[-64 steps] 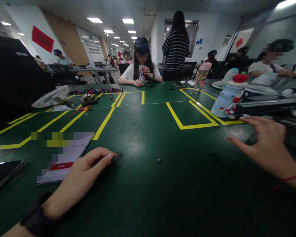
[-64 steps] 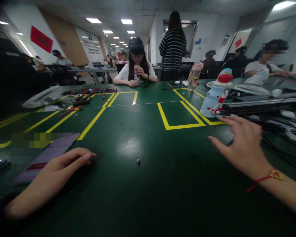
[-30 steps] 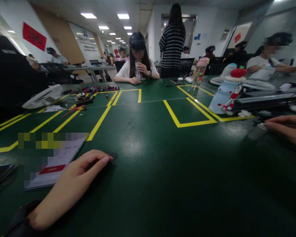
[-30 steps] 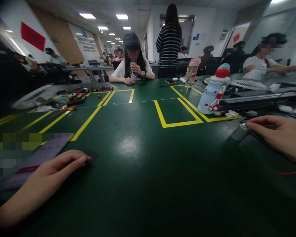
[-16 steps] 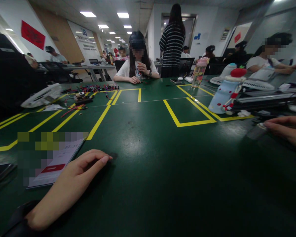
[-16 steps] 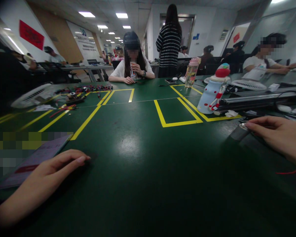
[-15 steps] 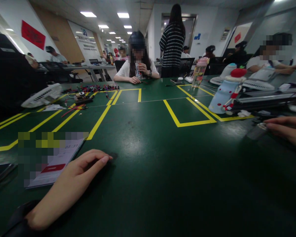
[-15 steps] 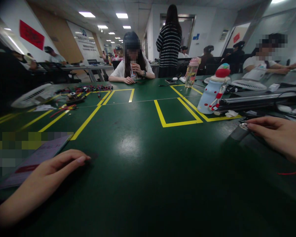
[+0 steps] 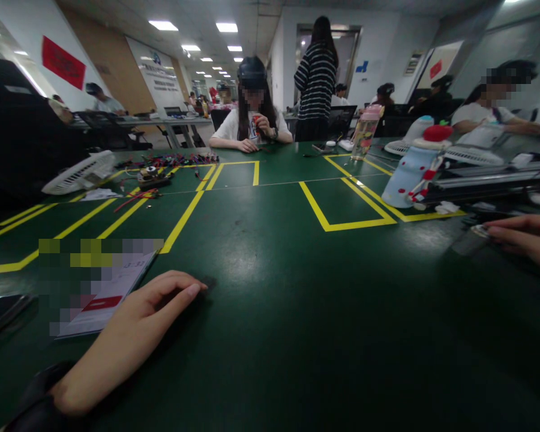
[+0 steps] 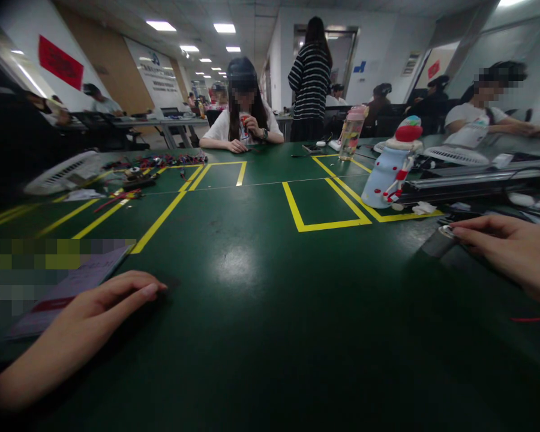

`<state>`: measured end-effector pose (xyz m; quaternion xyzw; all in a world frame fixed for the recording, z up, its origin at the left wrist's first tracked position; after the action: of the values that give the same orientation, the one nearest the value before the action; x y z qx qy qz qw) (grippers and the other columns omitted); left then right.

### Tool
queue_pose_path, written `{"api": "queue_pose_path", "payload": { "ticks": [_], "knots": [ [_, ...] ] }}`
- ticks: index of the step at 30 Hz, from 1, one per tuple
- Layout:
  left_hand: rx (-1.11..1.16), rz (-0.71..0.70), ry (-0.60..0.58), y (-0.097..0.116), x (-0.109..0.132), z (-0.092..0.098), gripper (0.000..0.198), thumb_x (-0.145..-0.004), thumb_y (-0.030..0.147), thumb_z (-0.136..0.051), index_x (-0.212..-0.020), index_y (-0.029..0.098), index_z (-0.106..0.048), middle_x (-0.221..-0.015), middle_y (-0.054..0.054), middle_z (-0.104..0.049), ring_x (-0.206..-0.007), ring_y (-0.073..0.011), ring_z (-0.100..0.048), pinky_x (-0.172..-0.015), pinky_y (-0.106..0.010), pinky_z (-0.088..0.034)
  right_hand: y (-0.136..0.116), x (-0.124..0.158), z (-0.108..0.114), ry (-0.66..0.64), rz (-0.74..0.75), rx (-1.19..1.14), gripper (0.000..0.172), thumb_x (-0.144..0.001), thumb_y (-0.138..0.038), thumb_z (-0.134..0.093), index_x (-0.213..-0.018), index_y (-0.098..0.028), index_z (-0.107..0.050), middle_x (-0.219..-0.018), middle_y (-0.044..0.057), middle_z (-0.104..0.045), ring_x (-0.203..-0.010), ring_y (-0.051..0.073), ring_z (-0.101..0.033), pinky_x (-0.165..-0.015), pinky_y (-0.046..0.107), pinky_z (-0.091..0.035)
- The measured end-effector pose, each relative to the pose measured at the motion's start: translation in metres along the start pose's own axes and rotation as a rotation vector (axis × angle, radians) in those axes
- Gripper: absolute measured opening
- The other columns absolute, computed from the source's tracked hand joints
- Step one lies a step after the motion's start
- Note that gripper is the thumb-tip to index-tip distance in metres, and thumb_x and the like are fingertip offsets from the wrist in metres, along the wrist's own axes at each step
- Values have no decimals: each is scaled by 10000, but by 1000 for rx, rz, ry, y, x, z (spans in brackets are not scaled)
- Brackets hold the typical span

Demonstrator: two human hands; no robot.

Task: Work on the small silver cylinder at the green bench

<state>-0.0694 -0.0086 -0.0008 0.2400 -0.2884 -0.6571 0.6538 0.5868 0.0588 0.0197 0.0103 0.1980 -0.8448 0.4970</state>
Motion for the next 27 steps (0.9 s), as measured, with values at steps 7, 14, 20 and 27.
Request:
{"api": "queue_pose_path", "payload": {
  "ticks": [7,14,20,27],
  "knots": [
    [20,0,-4,-2,-1,0,341,-865,575,-541,-983,275,-651,-1134,-6,-659,-1081,-242,-582,-952,-348,-393,-43,31,8,-164,-85,-65,563,-688,-438,-757,-1141,-152,-584,-1001,122,-652,-746,169,-587,-724,335,-426],
    [13,-9,-11,1,0,-1,332,-879,556,-540,-1007,268,-648,-1145,-2,-661,-1098,-247,-574,-954,-341,-398,-49,33,4,-138,-72,-43,481,-743,-364,-728,-1127,-126,-560,-1001,126,-641,-788,167,-599,-731,322,-452],
    [-8,-66,8,2,-1,-5,308,-895,538,-526,-983,278,-665,-1114,-4,-673,-1063,-242,-599,-934,-340,-431,-127,95,-8,9,359,-405,488,-763,-382,-702,-1159,-147,-539,-1109,116,-599,-929,158,-599,-810,285,-496],
    [-33,-48,-39,5,-4,-4,316,-894,546,-523,-1023,300,-674,-1097,1,-691,-1028,-237,-630,-902,-347,-465,-257,212,-44,-543,891,-731,303,-849,-302,-607,-1128,-219,-523,-1133,42,-577,-1008,125,-576,-916,306,-515]
  ]
}}
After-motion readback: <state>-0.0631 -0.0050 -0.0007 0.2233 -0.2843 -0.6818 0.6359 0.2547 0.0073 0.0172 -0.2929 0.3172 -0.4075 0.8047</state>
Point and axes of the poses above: each hand's wrist, its own x-axis away from the middle knuckle, its own z-axis out of the back of the hand, y = z × x, the point moved 3 cm from there along -x, towards the middle knuckle
